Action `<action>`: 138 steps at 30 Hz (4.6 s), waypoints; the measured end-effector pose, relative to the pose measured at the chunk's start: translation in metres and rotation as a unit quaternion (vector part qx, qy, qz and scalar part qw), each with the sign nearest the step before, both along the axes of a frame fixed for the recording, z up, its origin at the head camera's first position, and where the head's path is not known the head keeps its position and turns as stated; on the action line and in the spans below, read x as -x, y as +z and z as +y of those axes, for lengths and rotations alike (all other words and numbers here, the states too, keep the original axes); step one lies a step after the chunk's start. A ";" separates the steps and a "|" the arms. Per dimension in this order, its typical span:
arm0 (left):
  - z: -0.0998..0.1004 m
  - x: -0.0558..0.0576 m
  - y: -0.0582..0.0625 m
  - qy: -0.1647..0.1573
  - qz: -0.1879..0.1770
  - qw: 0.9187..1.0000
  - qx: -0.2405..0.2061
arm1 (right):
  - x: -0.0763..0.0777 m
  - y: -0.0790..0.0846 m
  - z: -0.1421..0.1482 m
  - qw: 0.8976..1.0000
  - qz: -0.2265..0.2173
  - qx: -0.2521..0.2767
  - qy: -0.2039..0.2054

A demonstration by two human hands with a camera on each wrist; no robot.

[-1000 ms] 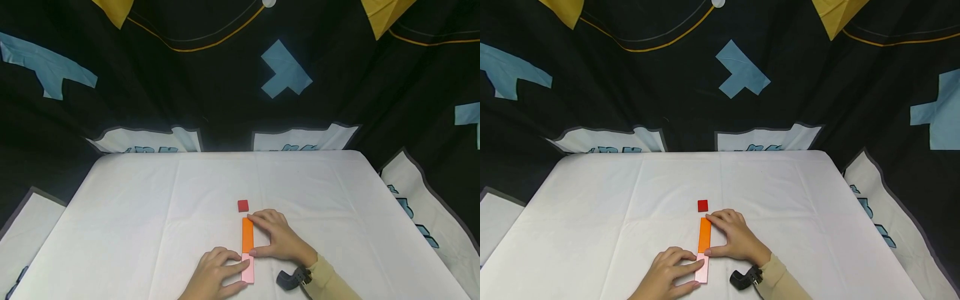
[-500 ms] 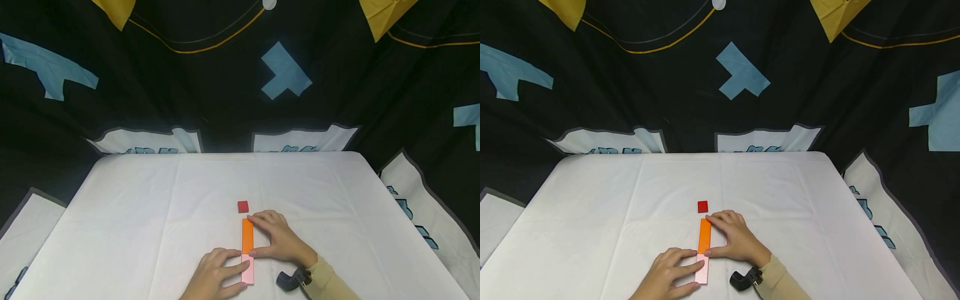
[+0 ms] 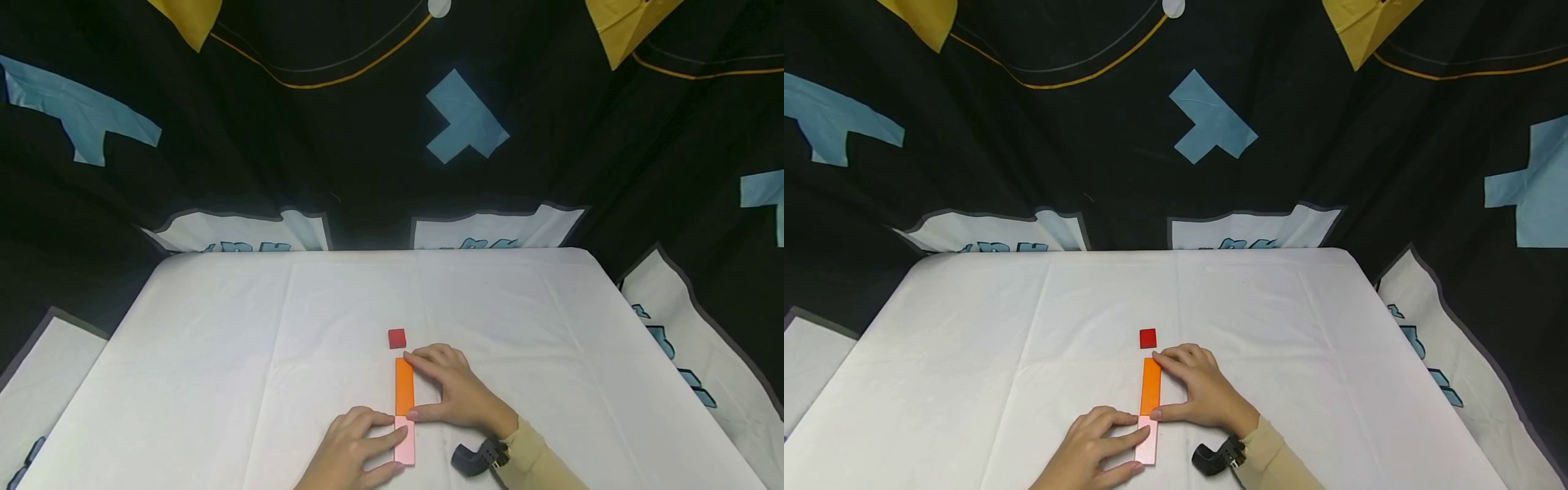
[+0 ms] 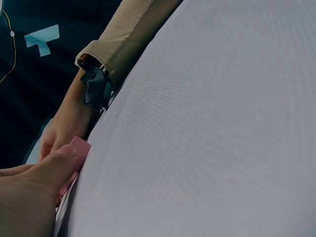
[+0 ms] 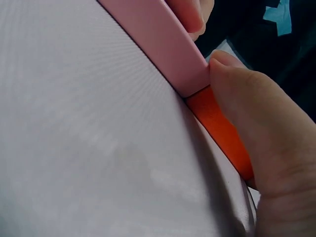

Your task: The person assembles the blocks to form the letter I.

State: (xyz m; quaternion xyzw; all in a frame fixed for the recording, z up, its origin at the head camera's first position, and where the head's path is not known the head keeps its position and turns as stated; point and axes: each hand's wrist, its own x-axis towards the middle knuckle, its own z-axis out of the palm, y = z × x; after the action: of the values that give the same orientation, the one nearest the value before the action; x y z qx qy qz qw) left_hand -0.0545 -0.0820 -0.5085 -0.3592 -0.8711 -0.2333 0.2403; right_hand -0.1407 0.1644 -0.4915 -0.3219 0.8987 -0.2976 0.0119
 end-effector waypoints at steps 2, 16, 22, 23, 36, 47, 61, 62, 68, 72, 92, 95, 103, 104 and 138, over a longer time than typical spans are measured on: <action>0.000 0.000 0.000 -0.001 0.000 1.000 0.002 | 0.000 0.000 0.000 1.000 0.000 0.001 0.001; 0.000 0.000 0.002 -0.001 -0.004 1.000 0.005 | 0.002 -0.002 -0.002 1.000 -0.006 -0.005 0.000; 0.001 0.001 0.002 -0.006 0.000 1.000 -0.004 | 0.002 0.000 -0.002 1.000 -0.002 -0.002 0.001; 0.000 0.000 0.002 -0.006 0.000 1.000 -0.005 | 0.002 0.000 -0.002 1.000 -0.001 -0.002 0.001; 0.000 0.001 0.001 0.000 0.002 1.000 -0.005 | 0.002 -0.001 -0.001 1.000 0.005 -0.004 0.000; 0.001 -0.002 0.002 0.002 -0.026 0.999 -0.021 | 0.001 -0.003 0.008 1.000 -0.015 0.003 -0.018; 0.011 0.004 0.009 0.061 -0.082 0.994 -0.025 | 0.012 0.001 0.030 0.998 -0.021 0.006 -0.058; 0.012 0.005 0.009 0.062 -0.088 0.994 -0.023 | 0.014 0.000 0.031 0.998 -0.018 0.008 -0.061; 0.013 0.006 0.010 0.072 -0.114 0.991 -0.009 | 0.028 -0.002 0.033 0.997 -0.009 0.027 -0.078; 0.014 0.006 0.010 0.081 -0.130 0.988 0.007 | 0.038 0.000 0.030 0.996 -0.006 0.023 -0.085; 0.015 0.005 0.008 0.089 -0.105 0.990 0.019 | 0.071 0.022 -0.006 0.998 -0.024 -0.059 -0.025; 0.015 0.006 0.009 0.090 -0.109 0.990 0.019 | 0.073 0.022 -0.009 0.998 -0.024 -0.061 -0.016; 0.015 0.005 0.010 0.090 -0.118 0.989 0.026 | 0.076 0.021 -0.014 0.998 -0.017 -0.055 -0.014; 0.015 0.005 0.010 0.090 -0.118 0.989 0.026 | 0.076 0.020 -0.014 0.998 -0.015 -0.055 -0.015; 0.014 0.006 0.010 0.080 -0.085 0.993 0.011 | 0.086 0.009 -0.015 0.997 -0.017 -0.011 -0.068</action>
State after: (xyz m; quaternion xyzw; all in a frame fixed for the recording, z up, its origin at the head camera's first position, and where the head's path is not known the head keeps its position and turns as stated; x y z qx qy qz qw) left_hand -0.0606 -0.0682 -0.4985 -0.2700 -0.9169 -0.2329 0.1794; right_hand -0.2263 0.1491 -0.4821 -0.2549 0.9213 -0.2934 0.0100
